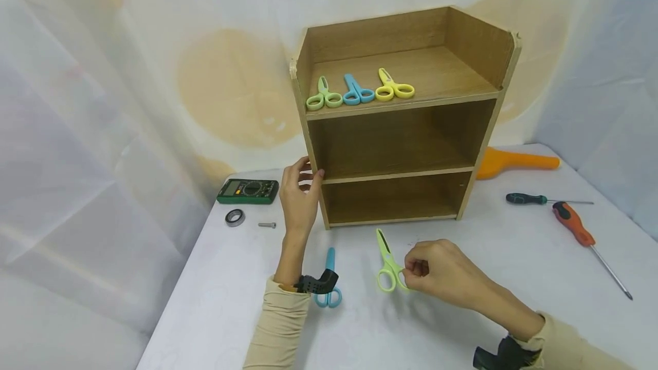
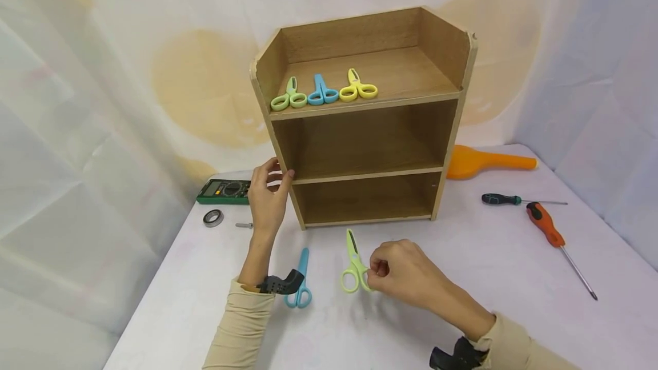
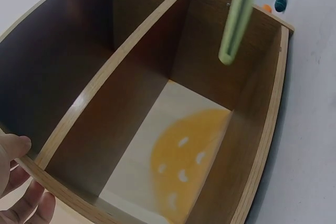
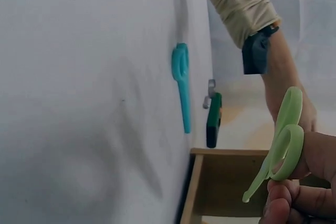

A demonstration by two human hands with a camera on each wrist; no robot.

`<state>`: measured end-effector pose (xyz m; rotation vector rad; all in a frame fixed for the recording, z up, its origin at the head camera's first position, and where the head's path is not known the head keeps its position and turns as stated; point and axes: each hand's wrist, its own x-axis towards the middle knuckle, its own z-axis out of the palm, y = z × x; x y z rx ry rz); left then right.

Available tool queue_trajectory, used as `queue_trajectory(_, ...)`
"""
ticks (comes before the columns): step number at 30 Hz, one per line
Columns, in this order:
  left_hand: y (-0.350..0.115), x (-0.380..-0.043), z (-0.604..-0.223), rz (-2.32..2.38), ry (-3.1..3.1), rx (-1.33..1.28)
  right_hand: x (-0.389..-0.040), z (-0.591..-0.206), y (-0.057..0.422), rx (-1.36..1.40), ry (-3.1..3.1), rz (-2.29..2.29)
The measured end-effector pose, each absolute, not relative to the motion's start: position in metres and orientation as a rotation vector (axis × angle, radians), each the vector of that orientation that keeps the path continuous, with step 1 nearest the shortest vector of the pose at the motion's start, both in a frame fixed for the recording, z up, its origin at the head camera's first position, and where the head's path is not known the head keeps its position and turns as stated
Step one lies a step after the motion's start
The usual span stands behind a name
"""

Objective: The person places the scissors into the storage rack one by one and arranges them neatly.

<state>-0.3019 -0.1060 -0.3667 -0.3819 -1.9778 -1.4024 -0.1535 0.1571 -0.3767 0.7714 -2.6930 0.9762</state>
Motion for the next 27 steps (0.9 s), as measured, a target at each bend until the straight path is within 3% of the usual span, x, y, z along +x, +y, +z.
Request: queue_trajectory(27, -0.107, -0.303, -0.367, -1.405, -1.992, -0.364, -0.153, -0.302, 0.209, 0.754, -2.584, 0.836)
